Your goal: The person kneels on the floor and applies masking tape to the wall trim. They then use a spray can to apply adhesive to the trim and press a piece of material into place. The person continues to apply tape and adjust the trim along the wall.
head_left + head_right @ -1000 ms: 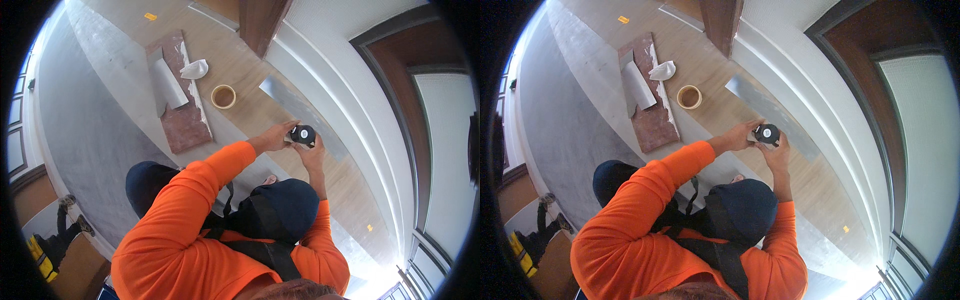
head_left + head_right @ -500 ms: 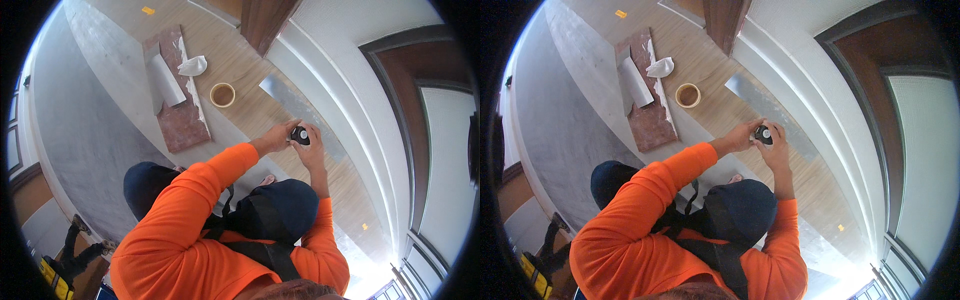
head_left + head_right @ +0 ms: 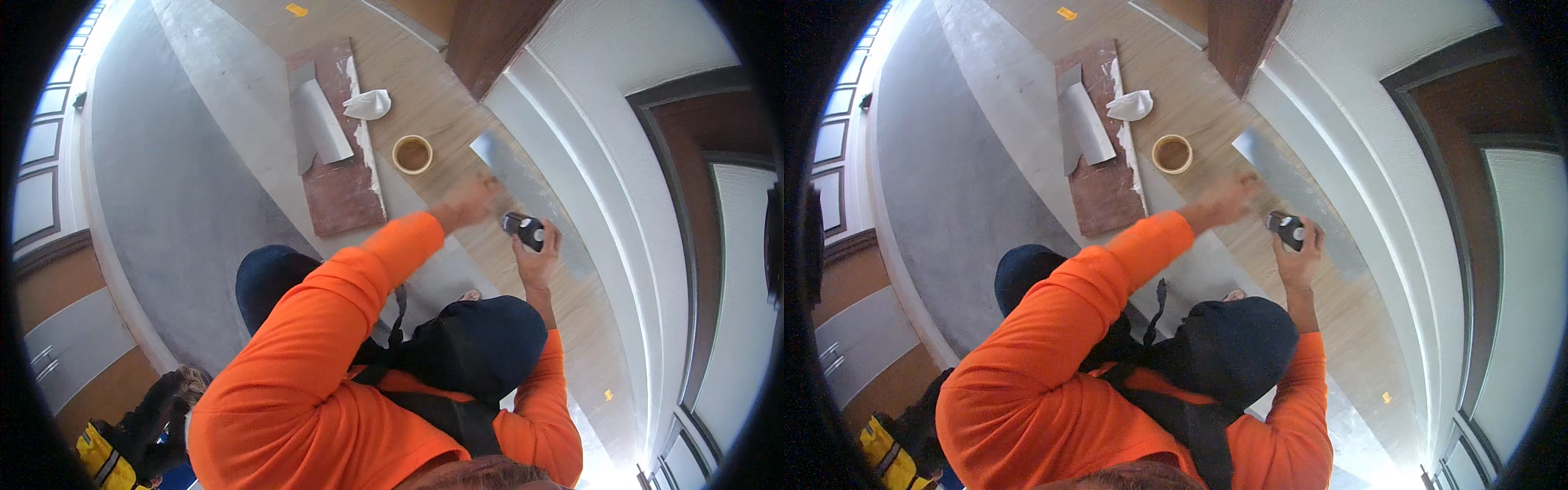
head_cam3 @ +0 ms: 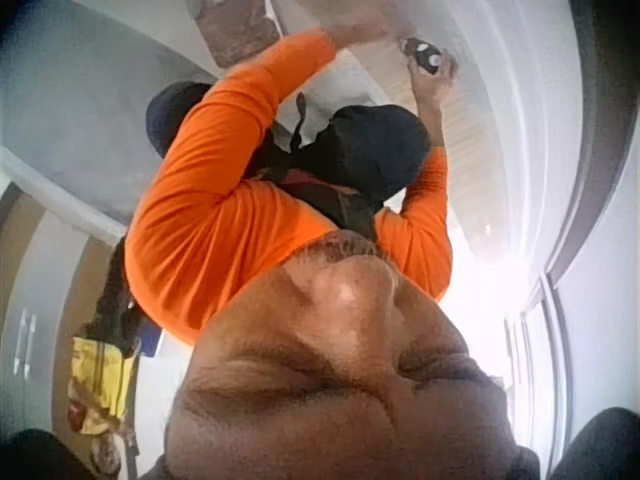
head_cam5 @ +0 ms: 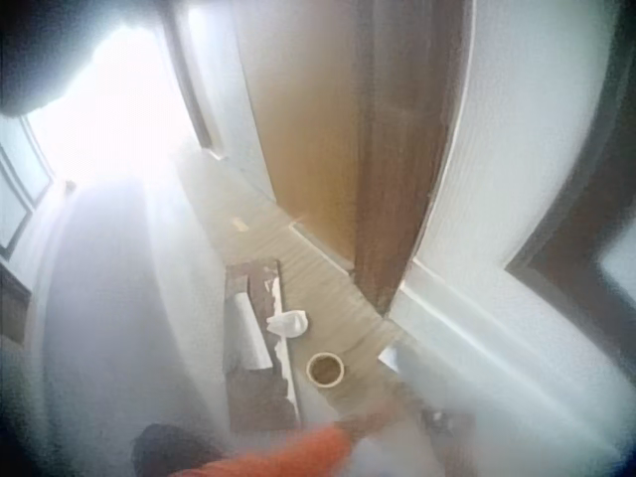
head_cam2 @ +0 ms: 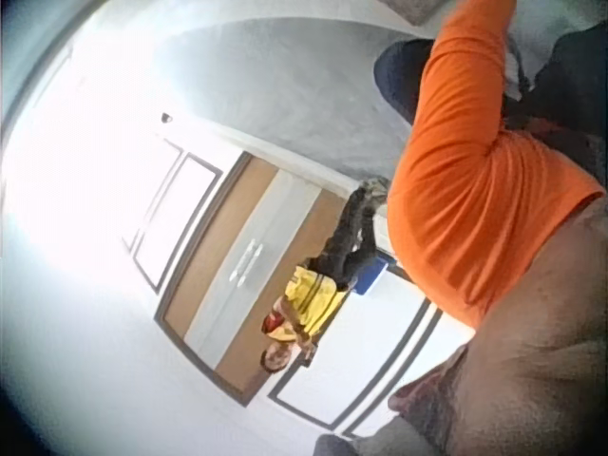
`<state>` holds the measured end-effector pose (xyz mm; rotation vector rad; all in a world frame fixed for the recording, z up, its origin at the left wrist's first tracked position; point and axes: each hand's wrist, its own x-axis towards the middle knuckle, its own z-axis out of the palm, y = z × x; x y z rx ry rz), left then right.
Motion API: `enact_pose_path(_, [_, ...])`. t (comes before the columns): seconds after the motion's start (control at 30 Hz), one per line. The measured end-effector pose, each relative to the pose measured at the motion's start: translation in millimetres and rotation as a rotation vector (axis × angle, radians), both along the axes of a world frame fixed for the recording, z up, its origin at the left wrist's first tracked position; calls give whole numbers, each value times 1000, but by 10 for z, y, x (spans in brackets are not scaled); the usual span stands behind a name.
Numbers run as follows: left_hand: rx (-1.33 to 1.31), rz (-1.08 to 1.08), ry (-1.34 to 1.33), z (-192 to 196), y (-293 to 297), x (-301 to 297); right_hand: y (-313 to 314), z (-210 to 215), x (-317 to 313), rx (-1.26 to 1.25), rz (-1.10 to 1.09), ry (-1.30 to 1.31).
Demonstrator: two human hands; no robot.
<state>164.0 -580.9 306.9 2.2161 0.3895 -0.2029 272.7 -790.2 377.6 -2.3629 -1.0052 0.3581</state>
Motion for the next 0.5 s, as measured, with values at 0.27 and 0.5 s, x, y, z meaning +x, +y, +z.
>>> enact_pose_path(0.27, [403, 102, 210, -127, 1131, -1173, -1107, 228, -103, -14, -634, -158])
enact_pose_path(0.5, [70, 106, -115, -45, 1310, -834, -1668, 228, -39, 13, -710, -134])
